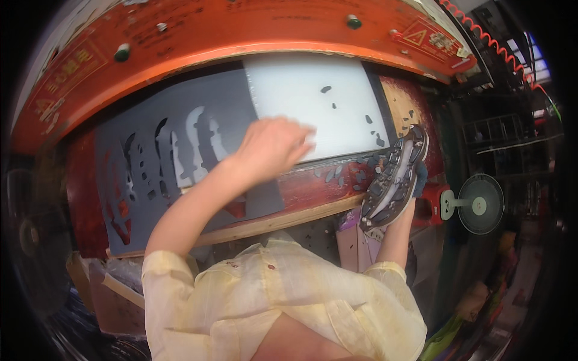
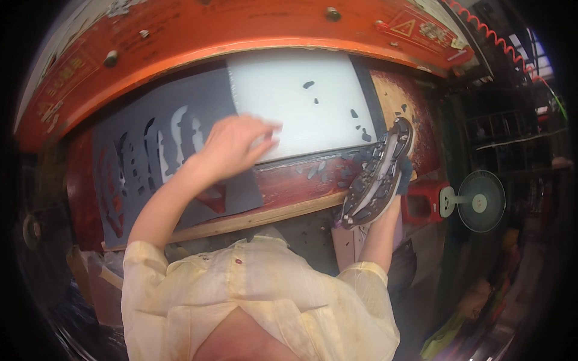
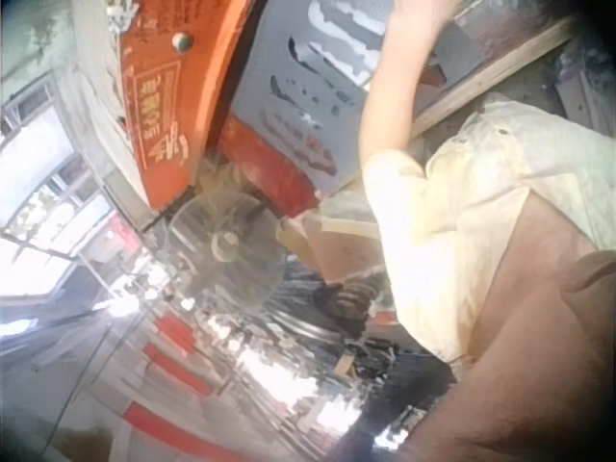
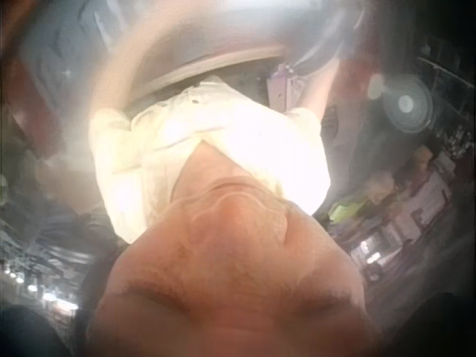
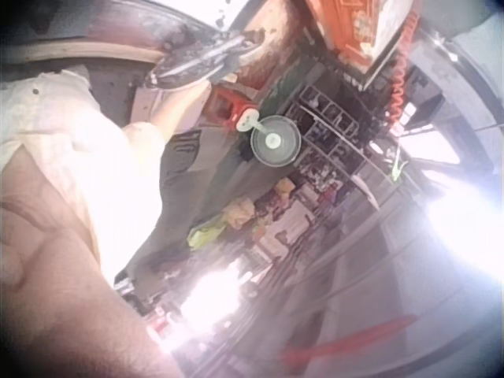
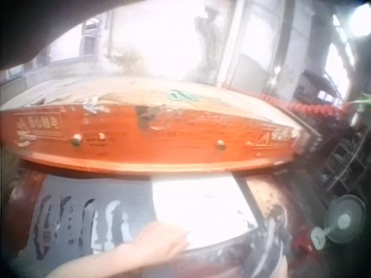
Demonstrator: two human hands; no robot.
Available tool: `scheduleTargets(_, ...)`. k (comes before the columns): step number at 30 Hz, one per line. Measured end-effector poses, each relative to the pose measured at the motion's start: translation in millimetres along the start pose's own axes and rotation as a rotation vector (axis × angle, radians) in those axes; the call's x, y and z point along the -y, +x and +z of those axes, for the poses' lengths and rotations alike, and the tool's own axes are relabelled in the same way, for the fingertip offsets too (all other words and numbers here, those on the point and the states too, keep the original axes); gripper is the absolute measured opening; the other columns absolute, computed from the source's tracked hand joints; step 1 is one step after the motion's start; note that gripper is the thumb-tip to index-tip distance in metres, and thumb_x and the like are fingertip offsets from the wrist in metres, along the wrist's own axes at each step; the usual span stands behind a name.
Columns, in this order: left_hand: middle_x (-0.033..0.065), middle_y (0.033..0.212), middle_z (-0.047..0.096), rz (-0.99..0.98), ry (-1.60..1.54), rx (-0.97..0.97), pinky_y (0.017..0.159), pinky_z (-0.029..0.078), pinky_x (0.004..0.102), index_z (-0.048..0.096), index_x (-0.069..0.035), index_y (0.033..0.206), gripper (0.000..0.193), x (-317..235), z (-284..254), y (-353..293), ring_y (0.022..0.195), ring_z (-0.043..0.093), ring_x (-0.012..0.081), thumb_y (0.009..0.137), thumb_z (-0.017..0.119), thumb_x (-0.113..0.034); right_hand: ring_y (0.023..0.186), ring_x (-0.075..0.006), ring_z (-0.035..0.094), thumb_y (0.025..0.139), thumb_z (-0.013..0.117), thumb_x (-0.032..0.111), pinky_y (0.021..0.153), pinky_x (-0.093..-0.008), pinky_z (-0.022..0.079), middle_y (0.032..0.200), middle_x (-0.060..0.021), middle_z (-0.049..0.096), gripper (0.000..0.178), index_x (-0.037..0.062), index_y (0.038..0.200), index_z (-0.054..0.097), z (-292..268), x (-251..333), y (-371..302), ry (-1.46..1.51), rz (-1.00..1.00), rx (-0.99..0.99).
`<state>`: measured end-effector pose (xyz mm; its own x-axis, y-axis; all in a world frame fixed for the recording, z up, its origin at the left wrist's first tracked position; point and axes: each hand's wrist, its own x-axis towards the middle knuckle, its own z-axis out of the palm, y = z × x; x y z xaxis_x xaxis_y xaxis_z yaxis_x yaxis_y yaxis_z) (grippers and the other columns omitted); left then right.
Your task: The person uses shears to cut a dark gray sheet placed on a cutting machine bed, following pre-cut outlines. They remove cut pieces and place them into a plastic bag, then reposition the sheet and continue cutting additional shapes.
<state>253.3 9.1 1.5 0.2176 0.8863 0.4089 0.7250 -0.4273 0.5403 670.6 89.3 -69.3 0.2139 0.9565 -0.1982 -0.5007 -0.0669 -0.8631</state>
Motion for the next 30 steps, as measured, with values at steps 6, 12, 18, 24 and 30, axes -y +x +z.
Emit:
scheduleTargets(6, 0.0177, 0.135, 0.043, -0.275, 0.415, -0.158, 0.105, 0.027, 0.0485, 0.051, -0.003, 0.125, 0.06, 116, 179, 138, 0.129, 0.035, 0.0321, 0.086, 0.054, -0.049, 0.086, -0.0188, 0.059, 0.079, 0.063, 0.018, 0.073, -0.0301, 0.049, 0.1, -0.0101, 0.061, 0.052, -0.0002, 0.125, 0.048, -62, -21, 6, -0.012, 0.052, -0.137)
scheduleTargets(12, 0.0189, 0.137, 0.039, -0.116, 0.127, 0.107, 0.11, 0.019, 0.0488, 0.053, -0.004, 0.124, 0.067, 56, 297, 201, 0.133, 0.03, 0.0327, 0.078, 0.06, -0.053, 0.085, -0.0182, 0.06, 0.079, 0.063, 0.019, 0.071, -0.0295, 0.049, 0.1, -0.0101, 0.061, 0.053, -0.0004, 0.125, 0.048, -95, -21, -8, -0.081, 0.09, -0.232)
scheduleTargets(18, 0.0196, 0.134, 0.045, 0.254, -0.625, 0.173, 0.104, 0.035, 0.0415, 0.043, -0.004, 0.133, 0.046, -28, 307, 160, 0.126, 0.041, 0.033, 0.09, 0.046, -0.022, 0.084, -0.0177, 0.06, 0.079, 0.064, 0.02, 0.07, -0.0288, 0.049, 0.099, -0.01, 0.061, 0.054, -0.0006, 0.126, 0.048, -88, -7, -1, -0.167, 0.095, -0.219)
scheduleTargets(24, 0.009, 0.084, 0.066, 0.016, -0.534, -0.221, 0.067, 0.051, 0.0379, 0.068, -0.008, 0.095, 0.015, 21, 149, 15, 0.077, 0.063, 0.0278, 0.085, 0.058, -0.014, 0.083, -0.0172, 0.06, 0.078, 0.064, 0.02, 0.069, -0.0281, 0.049, 0.099, -0.0099, 0.061, 0.055, -0.0008, 0.126, 0.047, -62, 15, 32, -0.294, 0.099, -0.007)
scheduleTargets(30, 0.0071, 0.096, 0.065, -0.772, 0.053, -0.707, 0.076, 0.049, 0.0311, 0.067, -0.007, 0.098, 0.015, 73, -25, -234, 0.089, 0.061, 0.0222, 0.086, 0.059, -0.009, 0.081, -0.0167, 0.06, 0.078, 0.065, 0.021, 0.068, -0.0274, 0.049, 0.098, -0.0099, 0.062, 0.056, -0.001, 0.127, 0.047, 115, -6, 85, -0.845, 0.023, 0.449)
